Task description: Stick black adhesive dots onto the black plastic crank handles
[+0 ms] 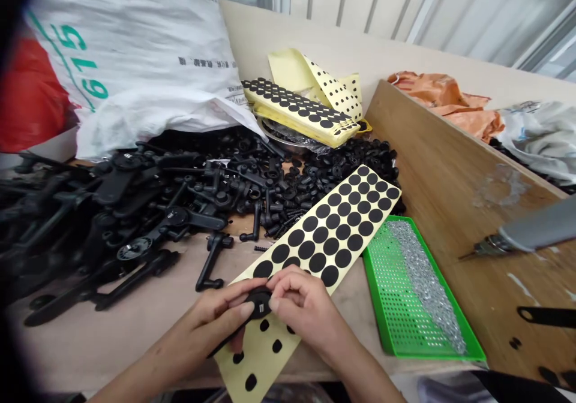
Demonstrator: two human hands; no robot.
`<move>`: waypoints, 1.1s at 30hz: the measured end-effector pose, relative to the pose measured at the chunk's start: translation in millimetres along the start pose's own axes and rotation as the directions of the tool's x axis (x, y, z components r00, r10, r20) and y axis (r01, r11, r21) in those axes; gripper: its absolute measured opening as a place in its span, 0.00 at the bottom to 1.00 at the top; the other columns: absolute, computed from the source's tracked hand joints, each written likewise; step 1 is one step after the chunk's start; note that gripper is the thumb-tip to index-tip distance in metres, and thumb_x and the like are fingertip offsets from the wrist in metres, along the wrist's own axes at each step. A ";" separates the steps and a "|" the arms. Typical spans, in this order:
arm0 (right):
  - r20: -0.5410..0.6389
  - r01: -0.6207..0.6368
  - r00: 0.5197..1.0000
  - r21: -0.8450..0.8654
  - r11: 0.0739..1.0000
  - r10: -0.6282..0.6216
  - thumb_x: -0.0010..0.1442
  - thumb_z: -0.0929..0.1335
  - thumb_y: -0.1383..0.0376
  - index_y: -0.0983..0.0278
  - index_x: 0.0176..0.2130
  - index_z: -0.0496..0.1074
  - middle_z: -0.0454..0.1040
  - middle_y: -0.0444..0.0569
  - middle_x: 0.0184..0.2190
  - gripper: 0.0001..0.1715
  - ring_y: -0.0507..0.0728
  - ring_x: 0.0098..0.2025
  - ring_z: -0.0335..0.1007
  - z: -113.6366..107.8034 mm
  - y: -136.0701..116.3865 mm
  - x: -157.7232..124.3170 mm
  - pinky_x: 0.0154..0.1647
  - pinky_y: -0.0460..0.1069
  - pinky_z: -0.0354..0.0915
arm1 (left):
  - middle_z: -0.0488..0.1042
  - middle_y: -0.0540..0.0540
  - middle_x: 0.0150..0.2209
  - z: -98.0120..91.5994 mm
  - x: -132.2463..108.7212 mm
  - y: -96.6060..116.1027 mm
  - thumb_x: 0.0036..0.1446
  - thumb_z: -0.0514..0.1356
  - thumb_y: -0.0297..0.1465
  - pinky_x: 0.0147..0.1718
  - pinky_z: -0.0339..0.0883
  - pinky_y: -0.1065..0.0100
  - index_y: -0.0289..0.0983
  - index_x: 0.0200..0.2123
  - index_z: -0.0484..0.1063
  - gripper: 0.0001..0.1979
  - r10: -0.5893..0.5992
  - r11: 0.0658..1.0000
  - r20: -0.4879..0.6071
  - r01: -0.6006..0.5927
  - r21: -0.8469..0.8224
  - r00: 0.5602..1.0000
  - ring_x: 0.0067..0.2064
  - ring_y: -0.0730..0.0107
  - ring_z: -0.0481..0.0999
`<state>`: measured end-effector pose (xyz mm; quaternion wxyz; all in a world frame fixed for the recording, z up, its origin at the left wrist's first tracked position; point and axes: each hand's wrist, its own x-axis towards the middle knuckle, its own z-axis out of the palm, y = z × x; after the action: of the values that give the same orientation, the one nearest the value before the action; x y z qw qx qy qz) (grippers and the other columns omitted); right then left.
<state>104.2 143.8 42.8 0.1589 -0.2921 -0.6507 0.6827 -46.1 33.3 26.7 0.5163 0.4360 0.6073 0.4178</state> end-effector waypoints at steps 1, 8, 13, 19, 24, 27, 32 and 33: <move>-0.002 0.011 1.000 -0.010 1.000 -0.011 0.47 0.68 0.67 0.64 0.22 0.68 0.69 0.50 0.36 0.05 0.55 0.37 0.66 0.5 0.6 0.3 0.33 0.47 0.64 | 0.68 0.55 0.18 1.4 0.7 -1.9 0.59 0.53 0.41 0.19 0.54 0.75 0.34 0.55 0.65 0.25 0.012 1.000 -0.011 -0.012 -0.019 1.000 0.19 0.75 0.64; -0.020 0.101 0.995 -0.066 0.993 -0.103 0.47 0.67 0.71 0.64 0.21 0.69 0.69 0.48 0.33 0.05 0.53 0.35 0.68 2.0 6.7 0.2 0.33 0.46 0.65 | 0.62 0.57 0.19 8.7 2.5 -17.2 0.59 0.55 0.41 0.17 0.58 0.77 0.36 0.47 0.69 0.18 0.049 0.997 -0.114 -0.056 -0.056 0.992 0.18 0.77 0.64; 0.032 0.017 0.999 0.002 1.000 -0.017 0.54 0.68 0.65 0.65 0.27 0.76 0.74 0.50 0.34 0.09 0.54 0.36 0.70 -3.9 8.8 -6.1 0.38 0.48 0.66 | 0.61 0.57 0.19 8.5 -1.9 -19.7 0.58 0.57 0.41 0.16 0.58 0.78 0.36 0.46 0.68 0.18 0.064 0.994 -0.161 -0.077 -0.076 0.985 0.18 0.78 0.63; -0.050 -0.122 0.987 0.386 0.915 0.153 0.57 0.69 0.58 0.66 0.41 0.74 0.77 0.53 0.36 0.16 0.54 0.35 0.73 -8.1 20.4 -7.9 0.41 0.50 0.67 | 0.59 0.58 0.18 8.6 -12.7 -10.3 0.55 0.59 0.41 0.16 0.56 0.79 0.35 0.43 0.70 0.18 0.011 0.974 -0.237 -0.064 -0.219 0.972 0.17 0.80 0.60; 0.013 0.108 0.994 -0.065 0.992 -0.107 0.62 0.65 0.59 0.60 0.48 0.70 0.73 0.44 0.30 0.15 0.51 0.31 0.68 7.7 20.6 -9.9 0.33 0.45 0.64 | 0.61 0.57 0.19 13.9 -17.8 -2.5 0.53 0.61 0.41 0.17 0.55 0.78 0.36 0.42 0.71 0.17 -0.055 0.964 -0.258 -0.016 -0.264 0.964 0.18 0.80 0.60; 0.080 0.253 0.967 -0.283 0.925 -0.240 0.65 0.60 0.63 0.58 0.49 0.68 0.74 0.44 0.36 0.14 0.52 0.37 0.70 23.4 13.6 -12.4 0.39 0.46 0.64 | 0.65 0.55 0.20 15.5 -18.6 -3.2 0.54 0.60 0.43 0.17 0.56 0.77 0.38 0.45 0.71 0.19 -0.053 0.965 -0.191 0.001 -0.263 0.980 0.19 0.77 0.62; 0.212 0.320 0.941 -0.294 0.901 -0.265 0.68 0.55 0.66 0.56 0.53 0.65 0.74 0.45 0.40 0.19 0.51 0.39 0.71 47.6 10.1 -21.0 0.41 0.44 0.65 | 0.72 0.51 0.27 3.0 -45.7 -19.5 0.54 0.59 0.45 0.16 0.57 0.76 0.42 0.47 0.71 0.20 -0.151 0.956 -0.194 0.093 -0.279 0.969 0.17 0.78 0.62; 0.275 0.342 0.925 -0.296 0.892 -0.263 0.67 0.56 0.66 0.56 0.54 0.63 0.75 0.45 0.40 0.19 0.51 0.39 0.71 50.3 11.7 -22.5 0.40 0.44 0.65 | 0.73 0.51 0.27 -3.0 -56.6 -25.4 0.54 0.60 0.44 0.16 0.59 0.75 0.42 0.47 0.72 0.19 -0.158 0.960 -0.197 0.105 -0.258 0.968 0.17 0.78 0.63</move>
<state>93.1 89.1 34.7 0.1357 -0.1295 -0.8098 0.5559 -46.7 -28.1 17.6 0.5242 0.2791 0.6310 0.4992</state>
